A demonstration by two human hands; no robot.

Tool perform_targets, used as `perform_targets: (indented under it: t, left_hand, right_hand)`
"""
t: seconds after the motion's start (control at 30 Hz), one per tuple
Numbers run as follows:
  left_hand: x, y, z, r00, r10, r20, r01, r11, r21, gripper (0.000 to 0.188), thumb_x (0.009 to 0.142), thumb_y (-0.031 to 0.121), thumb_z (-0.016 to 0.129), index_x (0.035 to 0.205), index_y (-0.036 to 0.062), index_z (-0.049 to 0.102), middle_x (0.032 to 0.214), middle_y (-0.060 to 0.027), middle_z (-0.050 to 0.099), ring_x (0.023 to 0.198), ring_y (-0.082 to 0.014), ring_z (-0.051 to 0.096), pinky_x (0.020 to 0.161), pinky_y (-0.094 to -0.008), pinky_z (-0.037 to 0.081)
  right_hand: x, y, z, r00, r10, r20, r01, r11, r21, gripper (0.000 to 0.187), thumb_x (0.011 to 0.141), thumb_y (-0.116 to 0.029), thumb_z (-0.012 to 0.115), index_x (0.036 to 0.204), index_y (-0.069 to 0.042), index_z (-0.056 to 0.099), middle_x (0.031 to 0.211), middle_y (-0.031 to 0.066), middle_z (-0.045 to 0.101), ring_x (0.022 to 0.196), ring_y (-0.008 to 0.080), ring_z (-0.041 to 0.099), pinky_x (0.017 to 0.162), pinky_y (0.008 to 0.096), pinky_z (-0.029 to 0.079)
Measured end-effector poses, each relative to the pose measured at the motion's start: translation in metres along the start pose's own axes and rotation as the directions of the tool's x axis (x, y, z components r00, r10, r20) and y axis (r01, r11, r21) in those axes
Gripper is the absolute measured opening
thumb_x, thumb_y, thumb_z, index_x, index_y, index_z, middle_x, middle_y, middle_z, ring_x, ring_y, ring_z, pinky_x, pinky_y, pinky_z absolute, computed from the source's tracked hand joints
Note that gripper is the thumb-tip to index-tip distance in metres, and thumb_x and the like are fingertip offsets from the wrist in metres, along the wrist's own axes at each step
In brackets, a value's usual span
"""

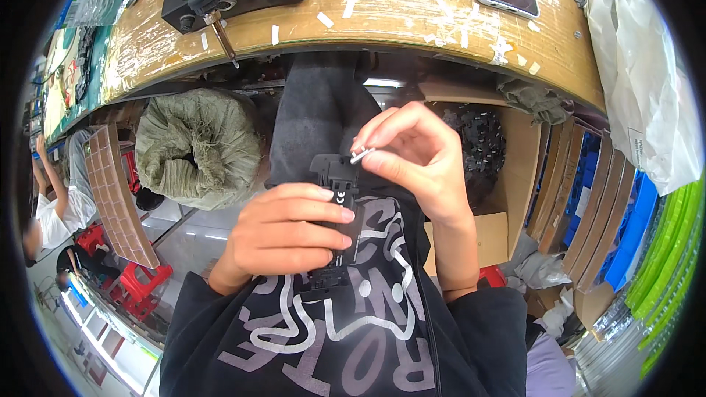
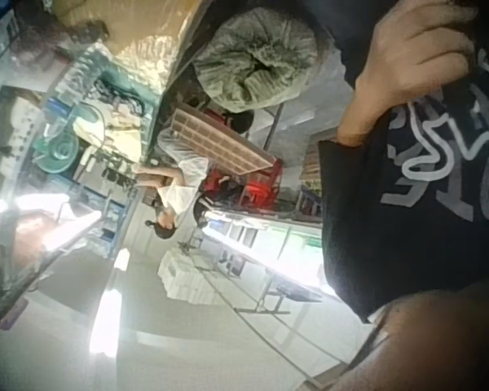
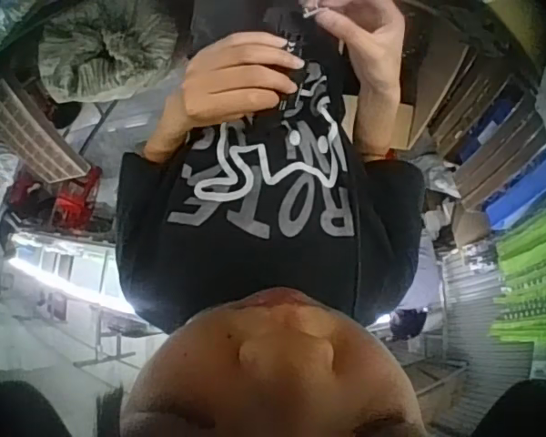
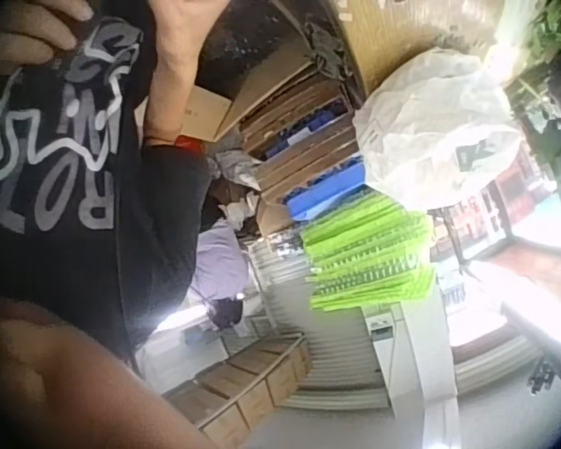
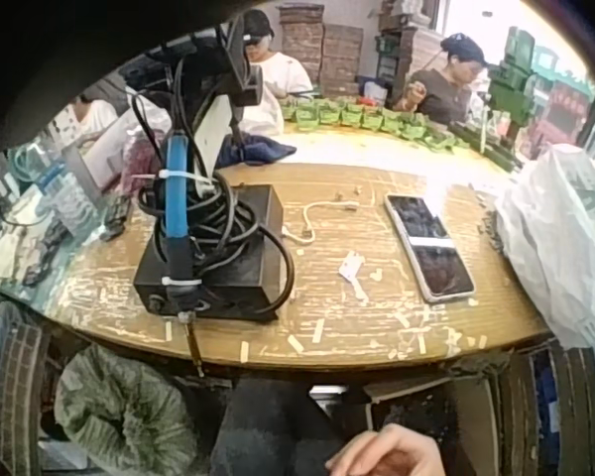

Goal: The person assembles small black plastic electronic components at a workbench. They repeatedly pick up parts from a large sack, insert small metal pins into the plastic housings, and place the finished units onto the table. The process involves handling multiple identical components one by one.

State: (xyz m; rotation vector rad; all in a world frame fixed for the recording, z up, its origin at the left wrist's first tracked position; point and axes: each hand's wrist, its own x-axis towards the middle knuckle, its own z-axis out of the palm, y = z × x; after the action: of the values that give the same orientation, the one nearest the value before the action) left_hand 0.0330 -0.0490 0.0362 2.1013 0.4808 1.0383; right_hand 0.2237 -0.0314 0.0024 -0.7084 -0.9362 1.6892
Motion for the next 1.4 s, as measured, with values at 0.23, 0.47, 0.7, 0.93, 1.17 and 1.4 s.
perform_targets:
  t: [0.23, 0.47, 0.7, 0.93, 1.17, 1.4]
  left_hand:
    - [-0.004, -0.001, 0.010, 0.994, 0.107, 0.033, -0.104, 0.992, -0.074, 0.009, 0.058, 0.007, 0.060, 0.057, 0.0036, 0.052, 0.075, -0.0067, 0.060, 0.080, -0.0238, 0.060, 0.073, -0.0359, 0.050]
    - [-0.007, -0.001, 0.010, 0.992, 0.110, 0.066, -0.107, 0.993, -0.056, 0.012, 0.059, 0.007, 0.060, 0.056, 0.0044, 0.049, 0.073, -0.0062, 0.058, 0.077, -0.0235, 0.059, 0.073, -0.0349, 0.050]
    - [-0.009, 0.001, 0.014, 0.990, 0.100, 0.099, -0.092, 0.992, -0.085, 0.013, 0.059, 0.008, 0.060, 0.056, 0.0048, 0.048, 0.074, -0.0059, 0.057, 0.078, -0.0238, 0.058, 0.074, -0.0354, 0.050]
    - [-0.007, 0.000, 0.010, 0.984, 0.069, 0.164, -0.057, 0.995, -0.078, 0.014, 0.058, 0.010, 0.060, 0.057, 0.0043, 0.047, 0.074, -0.0059, 0.056, 0.080, -0.0242, 0.057, 0.074, -0.0350, 0.050]
    - [-0.008, 0.002, 0.010, 0.972, 0.029, 0.233, -0.020, 0.999, -0.042, 0.013, 0.057, 0.012, 0.058, 0.060, 0.0049, 0.047, 0.063, -0.0036, 0.045, 0.078, -0.0206, 0.053, 0.080, -0.0317, 0.046]
    - [-0.005, 0.000, -0.002, 0.996, -0.074, 0.039, 0.075, 0.997, -0.026, 0.010, 0.062, 0.004, 0.056, 0.072, 0.0075, 0.056, 0.094, -0.0044, 0.057, 0.089, -0.0229, 0.050, 0.083, -0.0414, 0.039]
  right_hand:
    - [-0.001, -0.009, 0.003, 0.970, 0.206, 0.129, -0.211, 0.977, 0.032, 0.012, 0.069, 0.005, 0.061, 0.076, -0.001, 0.053, 0.089, 0.0130, 0.056, 0.084, 0.0172, 0.055, 0.076, 0.0289, 0.045]
    - [0.001, -0.011, 0.000, 0.924, 0.333, 0.186, -0.332, 0.943, -0.038, 0.012, 0.070, 0.004, 0.062, 0.075, -0.001, 0.052, 0.086, 0.0129, 0.057, 0.081, 0.0154, 0.056, 0.072, 0.0267, 0.046]
    - [0.001, -0.013, -0.003, 0.897, 0.387, 0.213, -0.382, 0.922, -0.068, 0.012, 0.070, 0.005, 0.062, 0.073, -0.001, 0.052, 0.083, 0.0122, 0.058, 0.077, 0.0138, 0.056, 0.069, 0.0247, 0.046]
    - [0.001, -0.013, -0.001, 0.904, 0.390, 0.176, -0.372, 0.919, -0.128, 0.012, 0.070, 0.006, 0.062, 0.071, 0.000, 0.051, 0.082, 0.0116, 0.058, 0.075, 0.0125, 0.056, 0.068, 0.0243, 0.046]
    - [0.003, -0.011, 0.000, 0.853, 0.496, 0.164, -0.465, 0.864, -0.193, 0.012, 0.071, 0.005, 0.061, 0.071, 0.000, 0.050, 0.080, 0.0118, 0.058, 0.075, 0.0128, 0.056, 0.067, 0.0245, 0.046]
    - [0.005, -0.001, 0.003, 0.947, 0.265, 0.183, -0.257, 0.964, -0.068, 0.018, 0.070, 0.007, 0.061, 0.077, -0.002, 0.047, 0.078, 0.0111, 0.057, 0.079, 0.0178, 0.057, 0.075, 0.0308, 0.046]
